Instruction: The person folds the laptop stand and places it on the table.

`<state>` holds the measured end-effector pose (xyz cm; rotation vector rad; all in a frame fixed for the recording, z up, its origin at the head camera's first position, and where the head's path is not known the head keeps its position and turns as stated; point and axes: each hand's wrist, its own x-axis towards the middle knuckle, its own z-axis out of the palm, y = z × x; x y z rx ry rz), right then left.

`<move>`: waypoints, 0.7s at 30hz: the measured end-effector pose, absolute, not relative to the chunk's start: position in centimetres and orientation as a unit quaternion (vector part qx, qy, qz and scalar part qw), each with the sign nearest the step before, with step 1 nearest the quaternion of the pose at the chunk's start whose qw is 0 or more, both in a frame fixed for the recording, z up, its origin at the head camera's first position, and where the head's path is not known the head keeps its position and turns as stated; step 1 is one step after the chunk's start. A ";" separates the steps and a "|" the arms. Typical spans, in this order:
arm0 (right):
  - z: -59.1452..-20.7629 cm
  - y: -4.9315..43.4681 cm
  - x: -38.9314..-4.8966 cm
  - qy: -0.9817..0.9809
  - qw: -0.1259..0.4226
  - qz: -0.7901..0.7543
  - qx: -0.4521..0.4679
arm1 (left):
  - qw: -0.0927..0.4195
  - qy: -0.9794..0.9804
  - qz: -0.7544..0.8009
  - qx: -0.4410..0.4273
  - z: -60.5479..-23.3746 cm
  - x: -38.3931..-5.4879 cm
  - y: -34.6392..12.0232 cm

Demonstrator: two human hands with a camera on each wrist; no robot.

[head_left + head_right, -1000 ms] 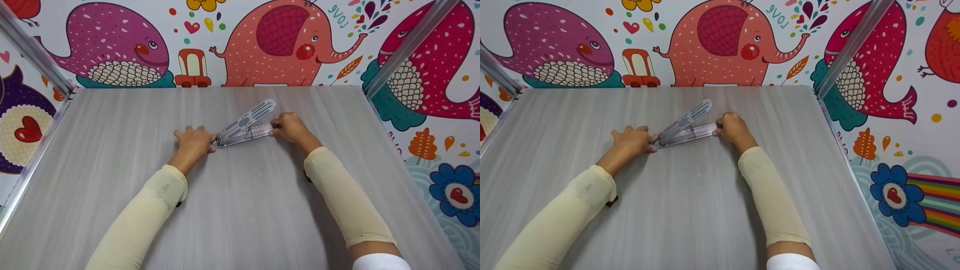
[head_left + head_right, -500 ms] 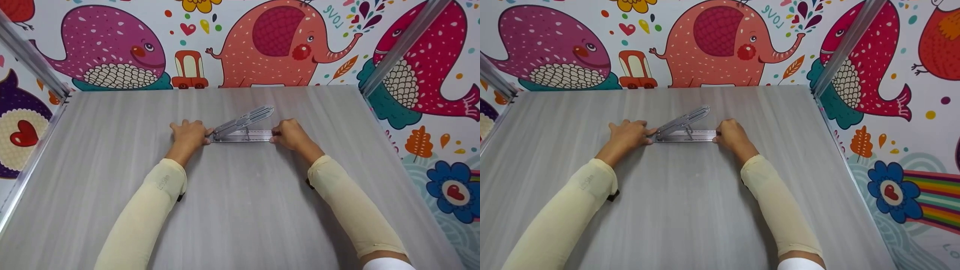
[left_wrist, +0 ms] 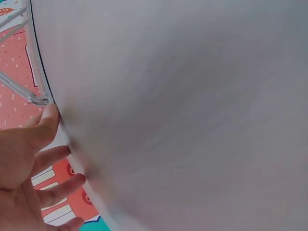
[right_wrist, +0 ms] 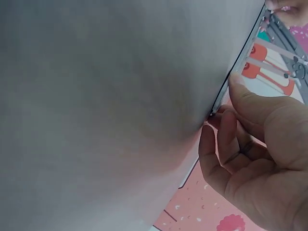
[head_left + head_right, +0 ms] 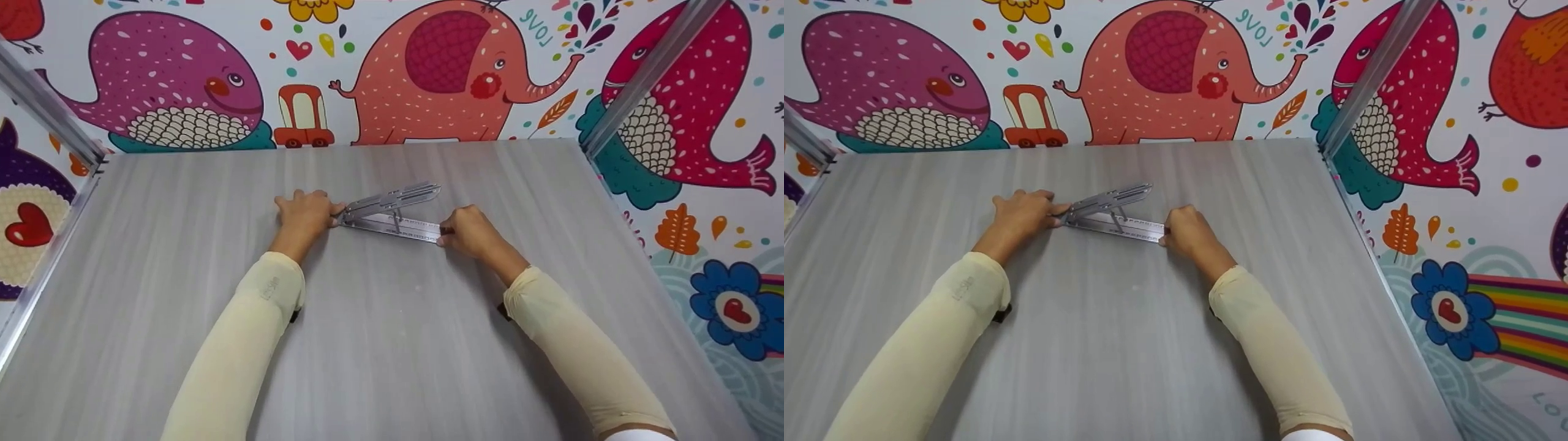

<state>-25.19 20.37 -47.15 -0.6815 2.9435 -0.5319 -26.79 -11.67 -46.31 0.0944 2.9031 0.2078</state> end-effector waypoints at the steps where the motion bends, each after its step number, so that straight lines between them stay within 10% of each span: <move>1: -47.1 20.3 -25.1 0.959 0.036 -0.173 -0.220 | 0.115 0.990 0.072 0.035 -46.3 -26.8 -11.7; 21: -47.4 21.0 -24.5 0.949 0.040 -0.230 -0.210 | 0.074 0.992 0.058 0.085 -46.7 -26.8 -12.0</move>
